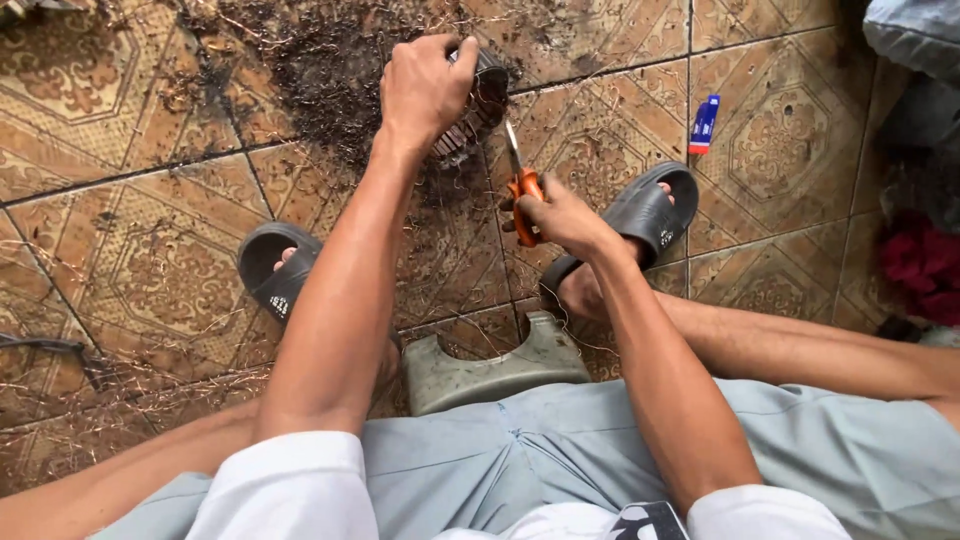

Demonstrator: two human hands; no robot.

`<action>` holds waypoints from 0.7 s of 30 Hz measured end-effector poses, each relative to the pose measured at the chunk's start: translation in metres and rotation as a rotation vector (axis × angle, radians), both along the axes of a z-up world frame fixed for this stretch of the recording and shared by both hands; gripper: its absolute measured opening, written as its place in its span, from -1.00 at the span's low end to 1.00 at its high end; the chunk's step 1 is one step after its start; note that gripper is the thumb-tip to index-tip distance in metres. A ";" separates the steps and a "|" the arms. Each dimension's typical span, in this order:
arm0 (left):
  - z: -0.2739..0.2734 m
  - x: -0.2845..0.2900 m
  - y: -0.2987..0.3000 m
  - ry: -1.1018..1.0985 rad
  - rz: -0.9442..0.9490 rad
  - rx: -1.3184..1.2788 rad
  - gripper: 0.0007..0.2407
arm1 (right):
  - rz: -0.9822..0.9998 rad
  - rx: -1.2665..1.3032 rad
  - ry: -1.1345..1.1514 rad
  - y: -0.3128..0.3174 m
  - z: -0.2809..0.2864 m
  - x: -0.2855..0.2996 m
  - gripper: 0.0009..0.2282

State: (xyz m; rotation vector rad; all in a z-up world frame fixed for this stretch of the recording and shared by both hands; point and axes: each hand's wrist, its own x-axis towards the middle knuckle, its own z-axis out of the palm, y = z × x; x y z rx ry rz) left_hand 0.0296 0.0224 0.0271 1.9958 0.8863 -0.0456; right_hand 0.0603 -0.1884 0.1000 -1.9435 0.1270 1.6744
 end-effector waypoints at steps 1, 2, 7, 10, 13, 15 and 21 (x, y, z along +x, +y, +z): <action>0.000 -0.002 0.002 0.005 0.031 -0.040 -0.51 | 0.194 -0.104 -0.131 0.010 0.009 0.002 -0.65; -0.003 -0.002 0.002 0.005 0.044 -0.036 -0.51 | 0.207 -0.100 -0.132 0.011 0.007 0.002 -0.65; -0.009 0.002 -0.003 0.003 0.029 -0.032 -0.51 | 0.115 -0.079 -0.101 0.009 -0.011 -0.002 -0.77; -0.006 0.006 -0.007 0.035 0.043 -0.069 -0.56 | 0.080 -0.078 -0.002 0.008 -0.007 0.007 -0.89; -0.011 0.010 -0.006 0.020 0.070 -0.058 -0.63 | 0.069 -0.088 0.060 0.006 -0.002 0.008 -0.79; 0.008 0.012 -0.011 0.035 0.107 -0.157 -0.78 | -0.084 -0.043 0.105 -0.002 -0.014 0.007 -0.82; -0.016 0.021 -0.017 0.322 -0.006 -0.053 -0.84 | 0.039 -0.098 0.072 0.007 -0.012 0.011 -0.81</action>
